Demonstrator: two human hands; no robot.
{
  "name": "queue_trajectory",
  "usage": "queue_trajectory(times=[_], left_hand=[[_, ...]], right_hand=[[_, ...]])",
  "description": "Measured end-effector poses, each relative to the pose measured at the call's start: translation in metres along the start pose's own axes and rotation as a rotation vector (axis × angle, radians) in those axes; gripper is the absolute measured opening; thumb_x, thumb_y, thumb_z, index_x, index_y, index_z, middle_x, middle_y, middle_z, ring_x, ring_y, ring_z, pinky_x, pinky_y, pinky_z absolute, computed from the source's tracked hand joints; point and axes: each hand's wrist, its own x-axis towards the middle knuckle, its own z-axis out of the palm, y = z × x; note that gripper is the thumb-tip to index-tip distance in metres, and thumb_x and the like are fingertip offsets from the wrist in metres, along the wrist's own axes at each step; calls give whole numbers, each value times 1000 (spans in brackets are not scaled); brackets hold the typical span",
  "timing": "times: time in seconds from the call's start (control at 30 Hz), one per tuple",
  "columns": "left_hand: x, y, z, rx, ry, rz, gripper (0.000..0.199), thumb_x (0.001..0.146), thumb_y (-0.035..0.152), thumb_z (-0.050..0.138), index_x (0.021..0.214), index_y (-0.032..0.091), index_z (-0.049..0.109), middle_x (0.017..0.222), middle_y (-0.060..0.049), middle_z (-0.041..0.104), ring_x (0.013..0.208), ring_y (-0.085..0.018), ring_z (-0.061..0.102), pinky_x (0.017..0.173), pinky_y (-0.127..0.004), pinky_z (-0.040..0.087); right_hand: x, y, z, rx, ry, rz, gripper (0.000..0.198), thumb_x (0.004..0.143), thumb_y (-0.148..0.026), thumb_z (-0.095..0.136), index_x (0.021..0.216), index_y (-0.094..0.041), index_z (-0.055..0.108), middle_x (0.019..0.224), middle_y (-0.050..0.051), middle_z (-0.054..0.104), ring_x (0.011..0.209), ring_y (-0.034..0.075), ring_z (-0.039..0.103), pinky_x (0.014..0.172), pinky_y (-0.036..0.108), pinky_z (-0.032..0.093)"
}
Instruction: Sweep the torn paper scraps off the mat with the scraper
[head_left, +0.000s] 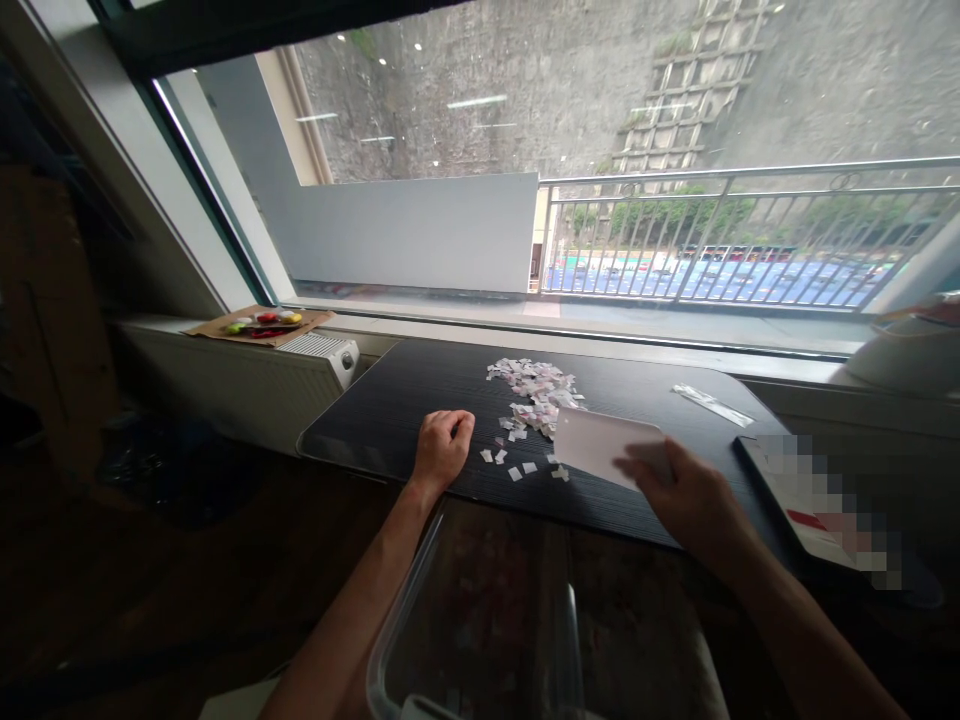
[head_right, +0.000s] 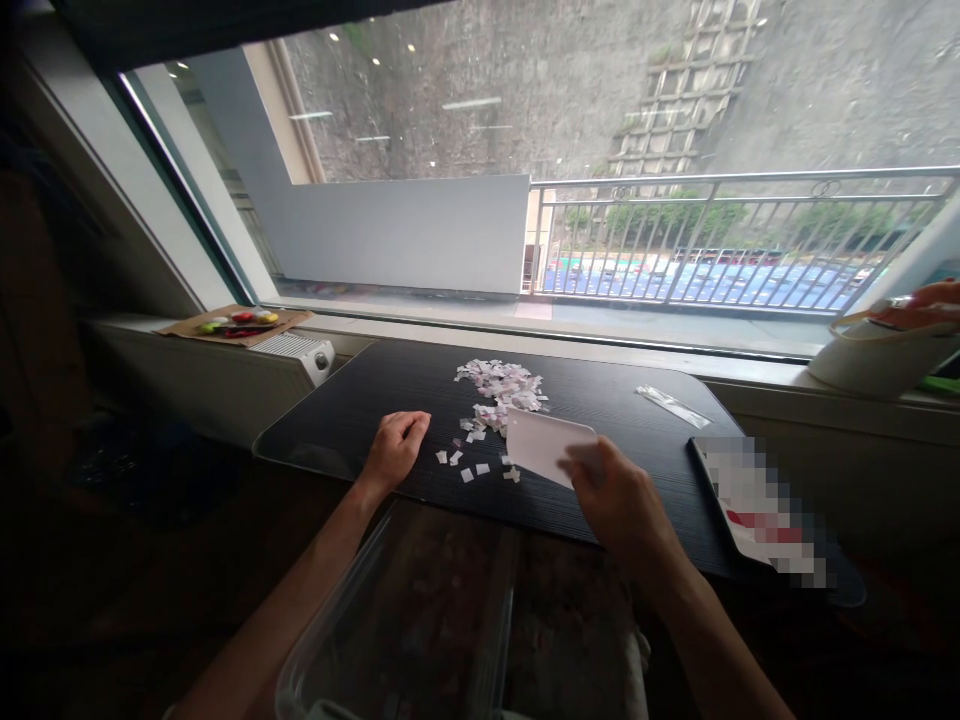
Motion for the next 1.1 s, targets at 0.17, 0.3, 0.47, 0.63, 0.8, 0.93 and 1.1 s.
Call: queue_trajectory(times=[0.17, 0.3, 0.47, 0.63, 0.8, 0.93, 1.1], left_hand=[[0, 1, 0, -5, 1, 12, 26, 90, 30, 48, 83, 20, 71, 91, -6, 74, 94, -23, 63, 94, -39, 46], [0, 1, -1, 0, 3, 10, 26, 90, 29, 48, 82, 20, 71, 90, -6, 74, 93, -23, 63, 94, -39, 46], [0, 1, -2, 2, -3, 14, 26, 90, 30, 48, 82, 20, 71, 90, -6, 74, 93, -23, 63, 93, -39, 46], [0, 2, -2, 0, -3, 0, 26, 89, 30, 48, 83, 20, 71, 91, -6, 74, 94, -23, 62, 94, -39, 46], [0, 2, -1, -1, -1, 5, 26, 89, 30, 49, 82, 20, 71, 89, -6, 74, 94, -23, 63, 93, -39, 46], [0, 1, 0, -5, 6, 7, 26, 89, 29, 49, 81, 20, 71, 88, -6, 74, 92, -23, 63, 92, -39, 46], [0, 0, 1, -13, 7, 13, 25, 89, 30, 49, 81, 21, 71, 88, -6, 74, 93, -23, 62, 92, -38, 46]], right_hand=[[-10, -1, -19, -45, 62, 33, 24, 73, -44, 61, 83, -23, 67, 67, 3, 71, 62, 23, 66, 57, 32, 49], [-14, -2, -28, -4, 48, 45, 25, 73, -45, 60, 81, -23, 66, 68, 3, 70, 61, 23, 66, 57, 31, 50], [-16, -1, -28, -31, 73, 30, 21, 73, -43, 61, 80, -24, 66, 67, 3, 71, 59, 22, 66, 55, 31, 49], [-18, -3, -26, -35, -8, -23, 20, 75, -42, 60, 81, -24, 67, 67, 3, 72, 59, 22, 66, 52, 29, 48], [-11, -15, -13, -62, 57, -52, 21, 76, -41, 60, 85, -23, 67, 68, 3, 73, 59, 22, 67, 54, 30, 49], [-3, -23, 5, 27, -27, -82, 22, 78, -39, 57, 87, -22, 66, 75, 5, 75, 67, 22, 70, 60, 30, 51], [-2, -27, 9, -60, 31, -30, 20, 77, -38, 58, 88, -23, 66, 71, 4, 74, 65, 23, 69, 59, 32, 49]])
